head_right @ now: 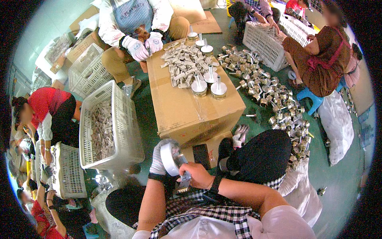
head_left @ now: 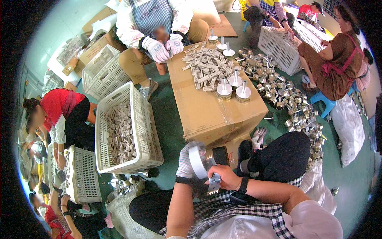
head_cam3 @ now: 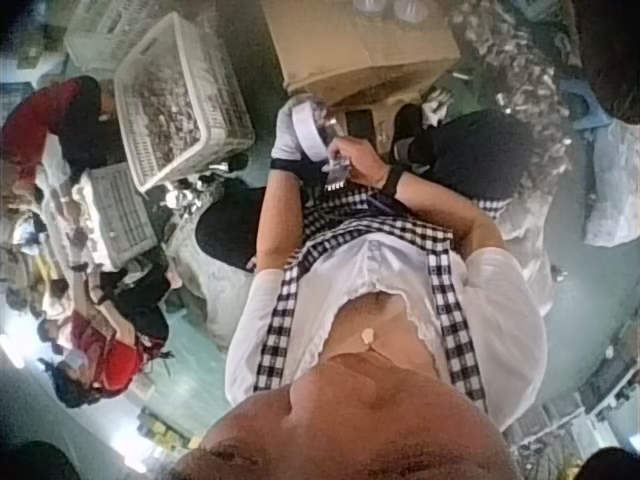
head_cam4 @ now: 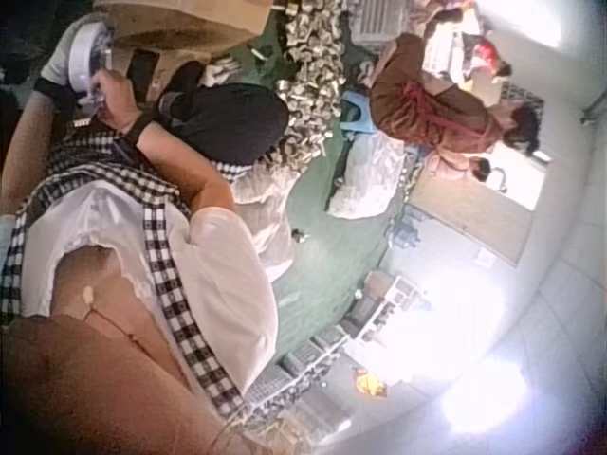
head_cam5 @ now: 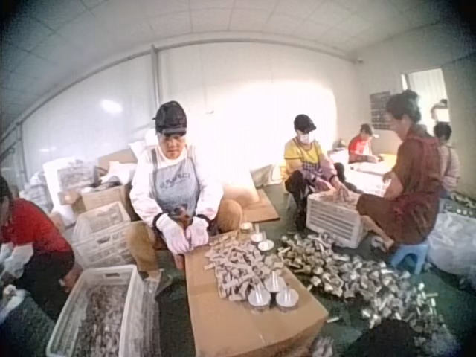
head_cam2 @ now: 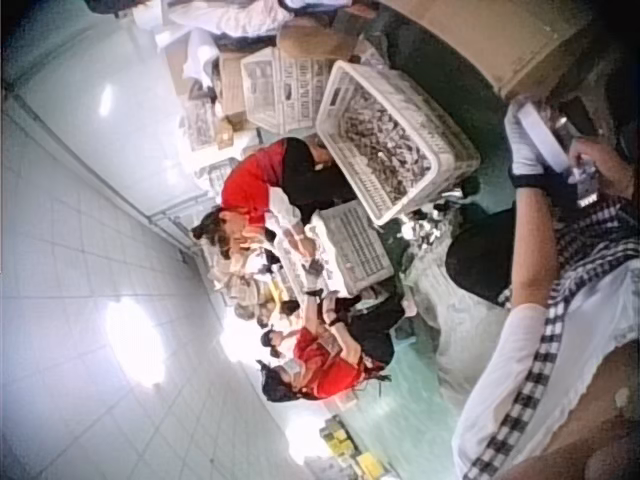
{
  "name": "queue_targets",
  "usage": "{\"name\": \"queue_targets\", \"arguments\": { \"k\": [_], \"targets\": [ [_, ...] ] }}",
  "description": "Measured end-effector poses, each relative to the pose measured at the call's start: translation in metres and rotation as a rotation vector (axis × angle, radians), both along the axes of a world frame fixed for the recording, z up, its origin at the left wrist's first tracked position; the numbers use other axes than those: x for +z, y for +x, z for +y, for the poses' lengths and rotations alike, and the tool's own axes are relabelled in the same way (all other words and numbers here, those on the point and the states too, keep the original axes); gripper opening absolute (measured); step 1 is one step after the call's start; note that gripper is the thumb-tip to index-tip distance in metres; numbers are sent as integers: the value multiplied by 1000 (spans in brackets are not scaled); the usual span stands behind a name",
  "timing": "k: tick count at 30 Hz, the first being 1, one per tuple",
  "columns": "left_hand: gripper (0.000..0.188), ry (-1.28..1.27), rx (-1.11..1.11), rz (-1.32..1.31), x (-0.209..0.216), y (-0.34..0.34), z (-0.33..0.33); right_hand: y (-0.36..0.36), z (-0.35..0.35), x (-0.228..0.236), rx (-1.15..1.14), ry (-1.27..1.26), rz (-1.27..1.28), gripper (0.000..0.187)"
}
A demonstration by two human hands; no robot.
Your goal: Manual assembly and sorting of small metal manufacturing components at a workstation.
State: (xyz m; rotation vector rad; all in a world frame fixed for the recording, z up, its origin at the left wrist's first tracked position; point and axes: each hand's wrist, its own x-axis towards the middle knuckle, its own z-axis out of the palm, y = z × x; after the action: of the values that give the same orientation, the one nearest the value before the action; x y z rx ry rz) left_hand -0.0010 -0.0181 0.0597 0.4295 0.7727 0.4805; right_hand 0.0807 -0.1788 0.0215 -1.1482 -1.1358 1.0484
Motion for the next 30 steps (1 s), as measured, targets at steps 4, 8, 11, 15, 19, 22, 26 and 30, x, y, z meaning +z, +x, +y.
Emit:
{"name": "queue_targets", "arguments": {
  "k": [4,8,11,15,19,22,26,30],
  "targets": [
    [25,26,-41,-51,-8,-1,2,3,2,-6,-13,23,-27,32],
    [25,73,-19,27,-6,0,1,1,3,-16,-21,-17,50,31],
    [26,15,-27,-15,-3,1,2,0,2,-11,-20,-47,113,31],
    [26,107,-32,9,-5,1,-1,2,2,-7,-17,-7,-11,31],
    [25,-36,-37,-75,-9,-1,5,3,1,9,-35,65,-216,30],
    [24,2,-21,-58,-6,1,3,3,2,4,-31,29,-93,30],
    [22,51,24,-15,-7,2,1,5,0,8,-37,36,-233,30],
    [19,111,-14,-31,-24,-5,7,5,1,19,-60,80,-363,30]
  ]
}}
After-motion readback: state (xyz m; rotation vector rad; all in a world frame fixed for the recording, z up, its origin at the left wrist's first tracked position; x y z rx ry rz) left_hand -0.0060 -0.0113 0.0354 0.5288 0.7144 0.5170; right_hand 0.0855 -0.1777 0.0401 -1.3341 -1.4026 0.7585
